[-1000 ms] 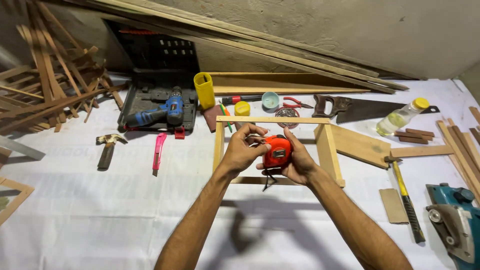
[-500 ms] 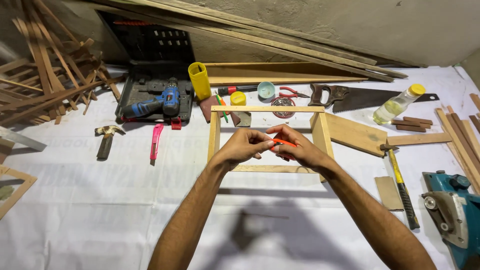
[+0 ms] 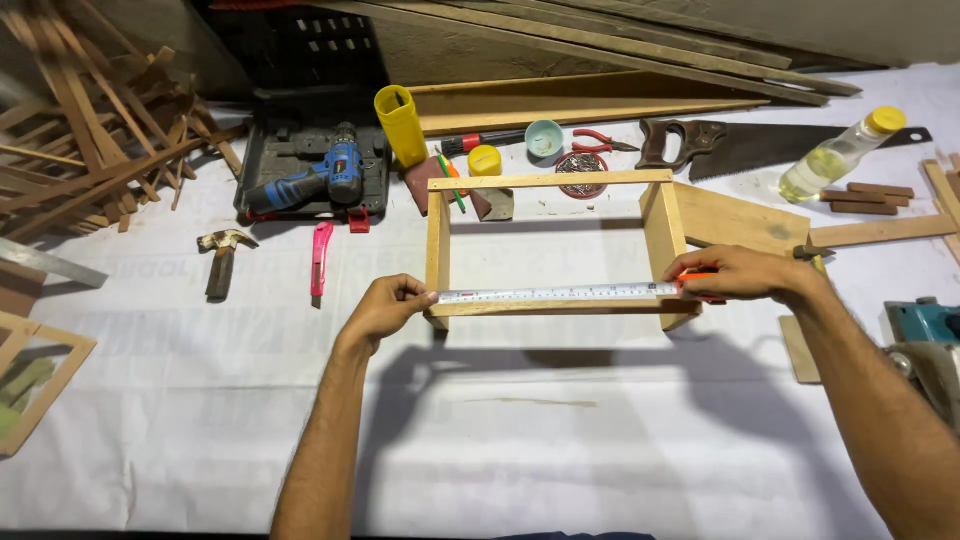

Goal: The person assembles a small rectangular wooden frame on a workbench. They position wood strips against the frame, measure it with a tape measure, pick nails from a dish, hammer nails into the joints, and sand the wood pieces with a sanding block.

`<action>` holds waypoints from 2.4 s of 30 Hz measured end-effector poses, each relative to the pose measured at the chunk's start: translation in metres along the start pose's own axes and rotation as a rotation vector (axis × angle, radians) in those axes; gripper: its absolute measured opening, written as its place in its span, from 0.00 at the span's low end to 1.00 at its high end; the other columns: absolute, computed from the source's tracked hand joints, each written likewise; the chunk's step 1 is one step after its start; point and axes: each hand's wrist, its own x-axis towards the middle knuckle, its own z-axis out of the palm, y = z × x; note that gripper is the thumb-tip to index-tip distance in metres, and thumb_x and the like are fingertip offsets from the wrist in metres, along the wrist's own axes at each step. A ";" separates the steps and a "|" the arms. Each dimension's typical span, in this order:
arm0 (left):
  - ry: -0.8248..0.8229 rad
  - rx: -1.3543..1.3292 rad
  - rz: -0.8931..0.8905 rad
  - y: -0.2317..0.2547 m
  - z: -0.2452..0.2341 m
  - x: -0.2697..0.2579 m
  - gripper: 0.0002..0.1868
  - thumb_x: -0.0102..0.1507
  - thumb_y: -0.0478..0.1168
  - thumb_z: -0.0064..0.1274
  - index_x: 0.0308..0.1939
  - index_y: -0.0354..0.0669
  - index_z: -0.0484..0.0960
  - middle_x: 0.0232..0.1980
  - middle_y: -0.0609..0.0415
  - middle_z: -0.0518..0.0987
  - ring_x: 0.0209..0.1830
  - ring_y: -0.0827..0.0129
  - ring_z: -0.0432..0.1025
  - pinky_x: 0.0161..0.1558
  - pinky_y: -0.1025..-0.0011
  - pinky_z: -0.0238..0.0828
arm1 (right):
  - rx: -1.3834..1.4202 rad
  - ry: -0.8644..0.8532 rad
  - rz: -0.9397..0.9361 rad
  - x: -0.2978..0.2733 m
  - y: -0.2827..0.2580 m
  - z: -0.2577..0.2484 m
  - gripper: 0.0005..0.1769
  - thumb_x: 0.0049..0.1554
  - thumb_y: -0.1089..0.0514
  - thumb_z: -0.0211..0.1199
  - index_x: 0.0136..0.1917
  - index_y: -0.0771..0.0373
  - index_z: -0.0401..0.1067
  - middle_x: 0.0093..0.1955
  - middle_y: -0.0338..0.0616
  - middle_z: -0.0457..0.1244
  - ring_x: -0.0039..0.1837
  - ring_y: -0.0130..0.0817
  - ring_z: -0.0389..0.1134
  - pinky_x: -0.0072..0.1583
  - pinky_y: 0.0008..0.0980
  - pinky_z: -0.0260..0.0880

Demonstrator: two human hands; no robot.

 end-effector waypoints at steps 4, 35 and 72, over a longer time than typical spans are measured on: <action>-0.078 0.045 -0.030 -0.003 0.006 0.014 0.14 0.60 0.45 0.66 0.39 0.37 0.85 0.33 0.56 0.83 0.32 0.75 0.72 0.38 0.74 0.70 | 0.071 0.090 0.139 -0.023 0.027 -0.004 0.17 0.56 0.53 0.63 0.57 0.58 0.82 0.35 0.38 0.65 0.36 0.26 0.59 0.39 0.31 0.61; -0.152 -0.064 -0.026 0.068 0.038 -0.003 0.10 0.60 0.40 0.63 0.39 0.38 0.82 0.33 0.54 0.82 0.32 0.72 0.78 0.34 0.72 0.81 | -0.113 0.354 -0.155 -0.032 -0.043 0.008 0.24 0.47 0.48 0.72 0.56 0.59 0.77 0.48 0.41 0.74 0.49 0.32 0.73 0.51 0.33 0.73; 0.512 -0.387 0.040 -0.103 -0.097 0.080 0.36 0.61 0.36 0.62 0.72 0.43 0.64 0.49 0.46 0.81 0.41 0.68 0.77 0.41 0.72 0.75 | -0.450 0.132 -0.566 0.373 -0.333 0.200 0.49 0.40 0.52 0.81 0.70 0.66 0.62 0.57 0.62 0.65 0.58 0.59 0.70 0.58 0.46 0.73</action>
